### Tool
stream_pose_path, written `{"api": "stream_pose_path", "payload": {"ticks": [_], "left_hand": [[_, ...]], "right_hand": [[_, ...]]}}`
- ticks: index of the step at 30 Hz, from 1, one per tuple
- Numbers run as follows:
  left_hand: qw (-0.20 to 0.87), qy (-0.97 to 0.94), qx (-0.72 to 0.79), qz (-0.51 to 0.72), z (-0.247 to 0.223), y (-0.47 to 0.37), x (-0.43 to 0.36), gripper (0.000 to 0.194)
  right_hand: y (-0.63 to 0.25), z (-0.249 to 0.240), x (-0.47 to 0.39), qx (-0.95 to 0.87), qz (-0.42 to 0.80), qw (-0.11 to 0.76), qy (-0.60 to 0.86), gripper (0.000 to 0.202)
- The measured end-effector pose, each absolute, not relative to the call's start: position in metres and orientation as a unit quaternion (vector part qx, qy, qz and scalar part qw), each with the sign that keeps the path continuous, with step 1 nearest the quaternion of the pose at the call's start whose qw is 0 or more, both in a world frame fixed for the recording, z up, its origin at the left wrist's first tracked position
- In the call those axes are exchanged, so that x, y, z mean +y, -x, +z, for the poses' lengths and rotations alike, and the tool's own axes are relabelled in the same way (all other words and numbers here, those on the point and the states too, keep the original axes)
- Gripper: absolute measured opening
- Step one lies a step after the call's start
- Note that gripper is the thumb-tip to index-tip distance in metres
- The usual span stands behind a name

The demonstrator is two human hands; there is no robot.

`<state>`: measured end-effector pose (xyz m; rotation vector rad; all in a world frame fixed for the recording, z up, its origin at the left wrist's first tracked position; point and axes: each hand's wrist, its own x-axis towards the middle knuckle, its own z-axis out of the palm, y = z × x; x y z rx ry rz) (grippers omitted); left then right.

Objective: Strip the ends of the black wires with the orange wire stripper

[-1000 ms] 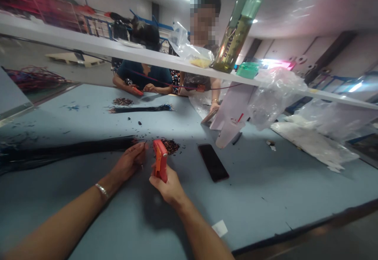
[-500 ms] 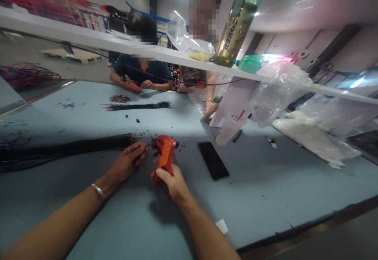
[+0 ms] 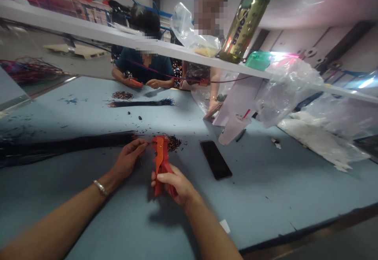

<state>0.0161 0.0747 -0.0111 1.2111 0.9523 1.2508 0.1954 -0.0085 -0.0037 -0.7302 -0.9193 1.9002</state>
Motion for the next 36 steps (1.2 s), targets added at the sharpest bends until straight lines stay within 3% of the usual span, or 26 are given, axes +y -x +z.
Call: {"api": "stream_pose_path", "payload": {"ticks": [7,23,36], "left_hand": [[0.533,-0.494,0.410,0.551,-0.012,-0.018,0.076,0.026],[0.533,-0.520,0.410,0.527,-0.011,-0.018,0.076,0.029],[0.599,-0.493,0.361,0.517,-0.013,-0.016,0.078,0.031]], "right_hand": [[-0.187,-0.020,-0.007,-0.292,0.814,0.439,0.242,0.044],[-0.190,-0.022,-0.006,-0.327,0.809,0.440,0.213,0.047],[-0.189,-0.018,-0.009,-0.362,0.795,0.438,0.212,0.049]]}}
